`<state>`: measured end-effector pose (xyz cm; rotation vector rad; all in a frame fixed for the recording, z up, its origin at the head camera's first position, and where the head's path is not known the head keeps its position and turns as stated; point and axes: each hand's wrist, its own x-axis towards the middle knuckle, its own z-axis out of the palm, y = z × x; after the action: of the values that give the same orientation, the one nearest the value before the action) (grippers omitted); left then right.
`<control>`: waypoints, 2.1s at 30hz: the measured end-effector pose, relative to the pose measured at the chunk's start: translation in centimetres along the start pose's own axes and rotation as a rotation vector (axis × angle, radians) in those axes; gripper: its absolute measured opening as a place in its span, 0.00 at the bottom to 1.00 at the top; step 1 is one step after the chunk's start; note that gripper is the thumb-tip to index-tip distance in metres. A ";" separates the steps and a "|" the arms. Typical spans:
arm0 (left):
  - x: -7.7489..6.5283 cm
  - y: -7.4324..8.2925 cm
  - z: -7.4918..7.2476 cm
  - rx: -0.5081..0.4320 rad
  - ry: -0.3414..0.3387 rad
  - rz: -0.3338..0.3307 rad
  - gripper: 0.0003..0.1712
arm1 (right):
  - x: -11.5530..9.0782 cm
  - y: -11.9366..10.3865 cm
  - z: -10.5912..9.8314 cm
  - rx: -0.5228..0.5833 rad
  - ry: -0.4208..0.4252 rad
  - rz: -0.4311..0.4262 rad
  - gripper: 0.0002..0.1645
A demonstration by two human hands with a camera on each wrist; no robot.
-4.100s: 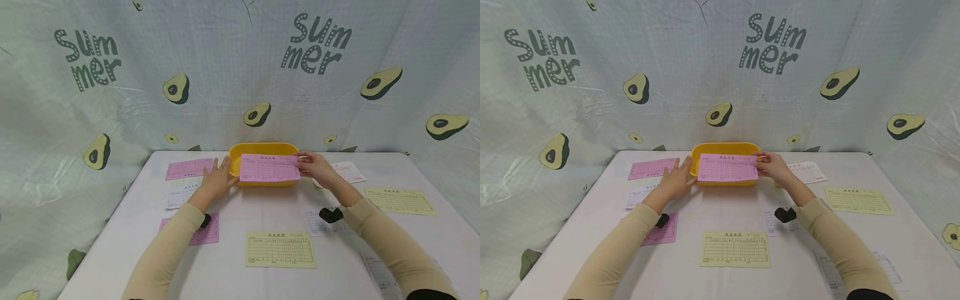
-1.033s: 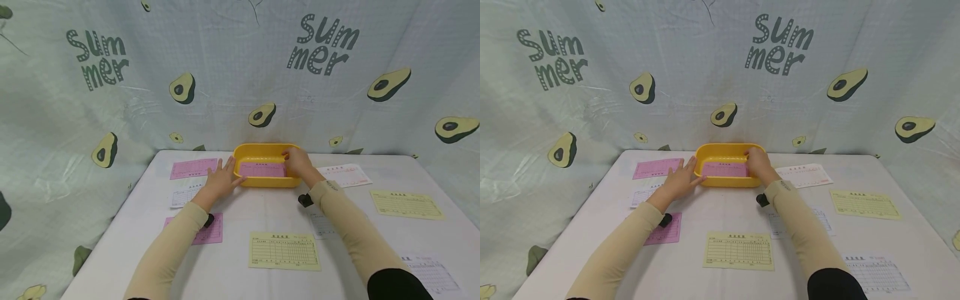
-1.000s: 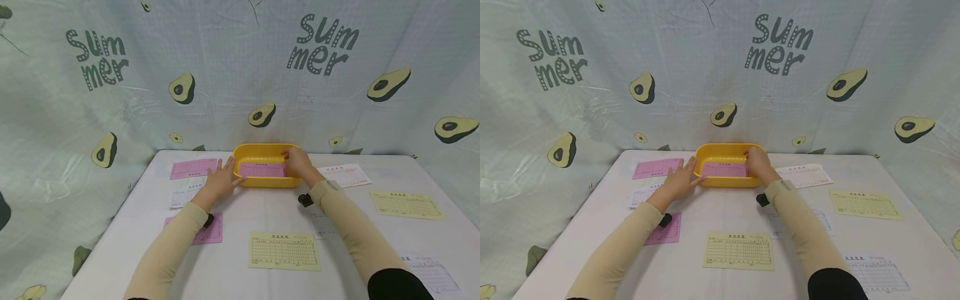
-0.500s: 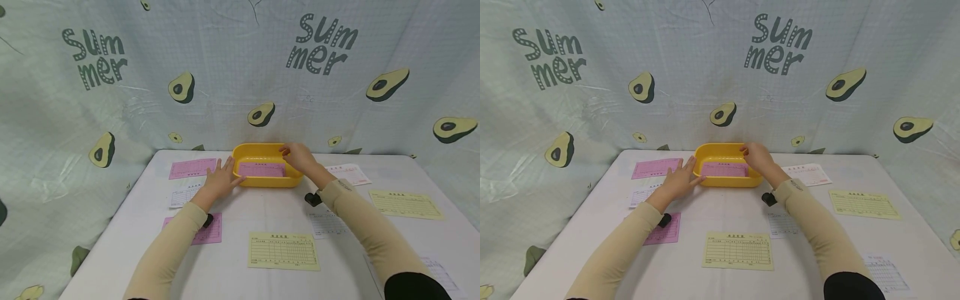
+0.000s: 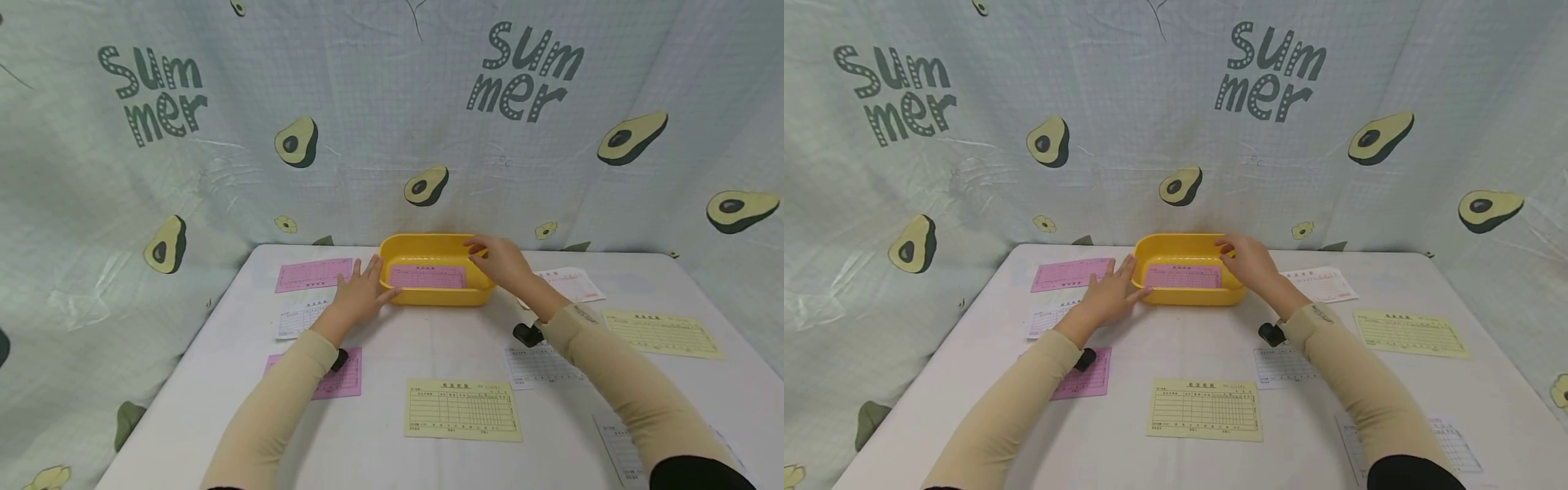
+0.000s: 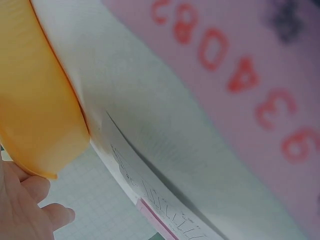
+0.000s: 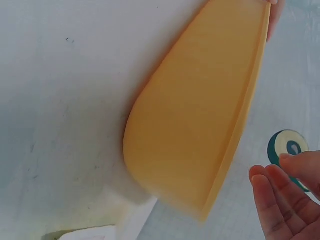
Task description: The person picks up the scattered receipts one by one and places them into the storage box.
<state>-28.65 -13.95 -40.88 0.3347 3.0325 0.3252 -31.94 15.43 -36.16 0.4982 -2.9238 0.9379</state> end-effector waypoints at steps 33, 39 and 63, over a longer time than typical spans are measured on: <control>-0.3 0.0 -0.4 -0.017 -0.006 -0.003 0.52 | -4.0 7.0 -7.0 0.033 0.185 0.031 0.22; -0.2 0.0 -0.3 -0.024 -0.006 0.008 0.52 | -4.9 8.9 -7.6 0.036 0.259 0.075 0.23; 0.1 0.0 -0.3 -0.023 -0.013 0.010 0.53 | -6.6 15.7 -7.6 0.015 0.321 0.258 0.24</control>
<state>-28.77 -13.97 -40.60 0.3485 3.0132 0.3570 -31.09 33.68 -39.58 -0.0342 -2.7267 0.9603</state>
